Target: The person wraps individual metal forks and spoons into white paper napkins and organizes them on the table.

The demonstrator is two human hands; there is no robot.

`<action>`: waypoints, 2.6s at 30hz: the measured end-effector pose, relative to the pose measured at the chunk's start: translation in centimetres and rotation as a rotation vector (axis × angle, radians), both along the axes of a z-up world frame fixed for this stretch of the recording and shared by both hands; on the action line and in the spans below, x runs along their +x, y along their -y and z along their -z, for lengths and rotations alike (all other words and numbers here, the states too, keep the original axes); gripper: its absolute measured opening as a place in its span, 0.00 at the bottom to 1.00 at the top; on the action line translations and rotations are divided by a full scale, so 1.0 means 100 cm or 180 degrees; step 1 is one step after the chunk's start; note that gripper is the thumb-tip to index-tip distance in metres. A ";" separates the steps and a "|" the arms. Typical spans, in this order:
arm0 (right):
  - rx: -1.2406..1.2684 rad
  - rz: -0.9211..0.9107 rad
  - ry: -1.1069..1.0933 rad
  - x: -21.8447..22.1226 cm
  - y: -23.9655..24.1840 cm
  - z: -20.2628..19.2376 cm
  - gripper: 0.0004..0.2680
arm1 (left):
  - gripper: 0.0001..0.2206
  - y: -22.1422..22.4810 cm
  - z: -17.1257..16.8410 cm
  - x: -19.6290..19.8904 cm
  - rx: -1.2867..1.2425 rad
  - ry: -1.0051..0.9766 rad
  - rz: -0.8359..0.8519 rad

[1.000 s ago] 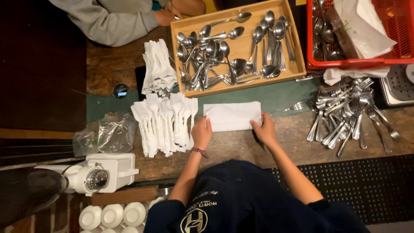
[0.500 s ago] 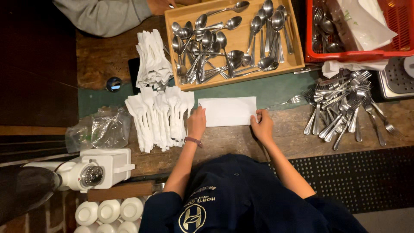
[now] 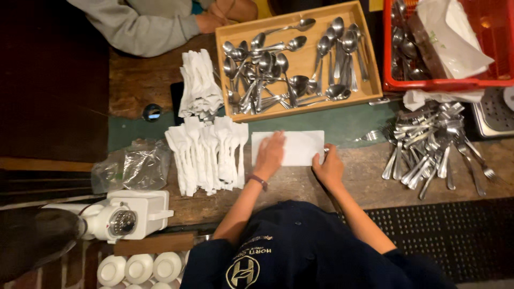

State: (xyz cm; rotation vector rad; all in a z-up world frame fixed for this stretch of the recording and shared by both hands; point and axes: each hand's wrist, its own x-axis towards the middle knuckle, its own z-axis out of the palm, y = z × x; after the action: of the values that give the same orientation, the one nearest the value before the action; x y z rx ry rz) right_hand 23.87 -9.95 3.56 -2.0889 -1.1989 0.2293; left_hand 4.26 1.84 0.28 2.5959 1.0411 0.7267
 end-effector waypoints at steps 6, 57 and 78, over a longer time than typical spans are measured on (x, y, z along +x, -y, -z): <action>0.0117 -0.0472 0.0404 -0.001 -0.011 -0.007 0.22 | 0.27 0.006 -0.014 0.001 -0.0335 -0.0695 0.0301; 0.0090 0.1145 -0.1384 0.136 0.011 0.048 0.08 | 0.05 -0.178 -0.019 0.070 0.0077 -0.0668 -0.0160; 0.0694 0.0204 -0.3304 0.117 0.034 -0.002 0.05 | 0.13 -0.134 -0.017 0.080 -0.3009 0.1481 -0.0268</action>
State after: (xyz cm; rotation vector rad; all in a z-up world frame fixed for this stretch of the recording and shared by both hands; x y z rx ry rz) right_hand 35.52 -13.36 3.72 -1.4479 -0.4812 0.9591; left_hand 12.29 15.19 2.01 1.5038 1.0031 0.6011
